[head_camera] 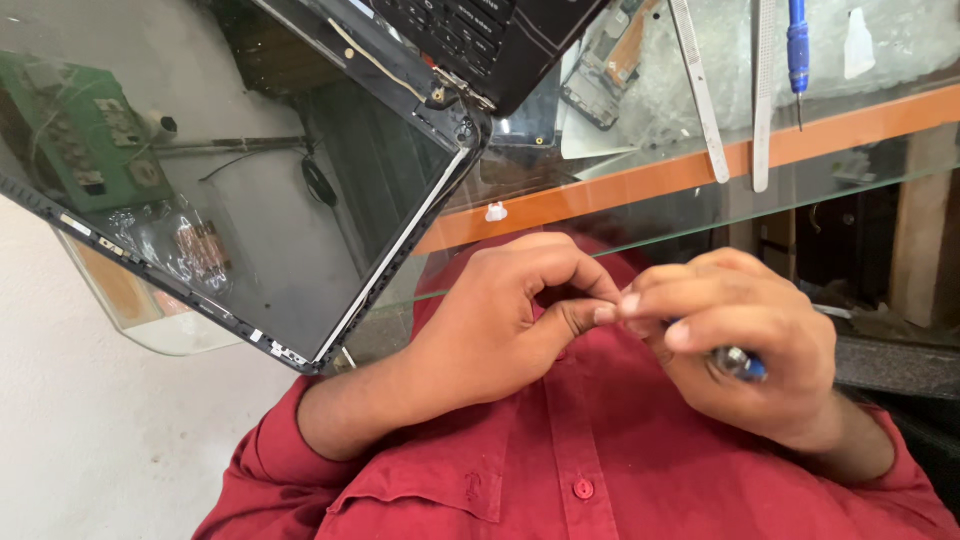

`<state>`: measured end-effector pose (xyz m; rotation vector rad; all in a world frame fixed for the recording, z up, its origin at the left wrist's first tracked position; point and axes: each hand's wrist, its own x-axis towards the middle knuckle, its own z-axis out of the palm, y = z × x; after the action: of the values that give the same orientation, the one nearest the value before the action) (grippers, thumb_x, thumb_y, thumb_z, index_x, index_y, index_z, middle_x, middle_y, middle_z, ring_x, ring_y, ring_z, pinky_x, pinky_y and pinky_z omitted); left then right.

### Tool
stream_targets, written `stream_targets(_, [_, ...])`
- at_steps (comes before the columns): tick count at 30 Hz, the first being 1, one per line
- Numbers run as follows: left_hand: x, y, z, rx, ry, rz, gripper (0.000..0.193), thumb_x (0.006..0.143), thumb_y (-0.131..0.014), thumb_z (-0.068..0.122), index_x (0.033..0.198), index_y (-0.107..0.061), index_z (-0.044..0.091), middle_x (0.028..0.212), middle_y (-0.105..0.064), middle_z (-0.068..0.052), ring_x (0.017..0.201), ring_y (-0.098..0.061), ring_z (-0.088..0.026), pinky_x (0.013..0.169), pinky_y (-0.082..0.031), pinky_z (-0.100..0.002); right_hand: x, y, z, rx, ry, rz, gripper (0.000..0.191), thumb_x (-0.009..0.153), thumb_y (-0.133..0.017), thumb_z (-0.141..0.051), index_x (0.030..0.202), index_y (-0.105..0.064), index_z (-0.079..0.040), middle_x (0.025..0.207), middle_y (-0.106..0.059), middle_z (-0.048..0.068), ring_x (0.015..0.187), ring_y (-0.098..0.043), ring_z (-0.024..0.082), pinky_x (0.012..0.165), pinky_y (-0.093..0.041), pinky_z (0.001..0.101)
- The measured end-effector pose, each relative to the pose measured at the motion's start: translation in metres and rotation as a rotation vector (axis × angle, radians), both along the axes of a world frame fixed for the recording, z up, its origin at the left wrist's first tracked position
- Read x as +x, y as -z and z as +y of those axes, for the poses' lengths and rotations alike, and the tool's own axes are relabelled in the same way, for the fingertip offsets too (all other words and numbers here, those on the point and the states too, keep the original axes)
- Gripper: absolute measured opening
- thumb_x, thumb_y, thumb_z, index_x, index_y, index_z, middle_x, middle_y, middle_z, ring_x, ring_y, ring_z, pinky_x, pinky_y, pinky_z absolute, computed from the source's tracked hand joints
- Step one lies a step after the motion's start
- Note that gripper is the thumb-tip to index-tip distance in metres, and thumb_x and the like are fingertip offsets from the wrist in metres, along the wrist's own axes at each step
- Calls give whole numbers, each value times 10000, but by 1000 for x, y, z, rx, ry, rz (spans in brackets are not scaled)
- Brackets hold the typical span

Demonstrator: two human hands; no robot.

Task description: The person uses a metal spudger and wire cutters to remove small components and wires from the hinge area of a disassembled laptop. They then apply a white paste to the hinge area and continue to manipulate the internal components with the spudger.

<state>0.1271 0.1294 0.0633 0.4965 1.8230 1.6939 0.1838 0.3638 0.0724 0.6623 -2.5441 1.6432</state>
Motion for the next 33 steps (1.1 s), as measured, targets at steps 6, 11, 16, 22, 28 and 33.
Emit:
stream_targets(6, [2,7,-1,84,0,-26,90,959,-761,99,1031,-732,55,941,-702,-37,873,-677,-135,767,-556,-277,2,10,-7,-139,39,-13,488,807,-747,138,1135,-501,-127,1073,-707,140,976,-750,299,828,-599,388])
stream_targets(11, [9,16,8,394,-52,-652,145,973,-744,97,1064,-727,-14,969,-739,-16,913,-673,-92,813,-563,-249,6,17,-11,-251,109,14,579,811,-764,149,1186,-450,-160,1050,-693,142,941,-749,295,856,-650,433])
stream_targets(16, [14,19,7,435,-72,-515,154,1012,-723,91,1105,-721,-32,1050,-708,-40,955,-672,-83,852,-565,-233,-1,17,-10,-123,93,156,616,806,-767,149,1181,-415,-191,1024,-692,144,931,-769,331,802,-632,396])
stream_targets(22, [15,10,5,401,-134,-371,95,1050,-672,78,1090,-689,-7,1075,-646,-27,945,-656,-66,859,-566,-229,-2,9,-23,-281,196,11,357,997,-708,-128,1273,-482,-129,1231,-639,157,1123,-708,273,907,-629,386])
stream_targets(28, [13,-3,5,270,-265,3,48,1010,-741,35,1041,-705,36,1001,-675,-40,910,-673,-119,810,-555,-229,-12,-10,-21,506,128,120,464,914,-702,-131,1352,-566,-57,1208,-660,149,1076,-660,360,890,-520,472])
stream_targets(33, [12,-7,10,200,-341,154,118,949,-777,7,1031,-718,68,962,-711,-38,906,-691,-149,802,-566,-249,-17,-15,-24,534,151,199,497,840,-777,-160,1303,-617,-77,1112,-632,131,982,-632,358,798,-476,476])
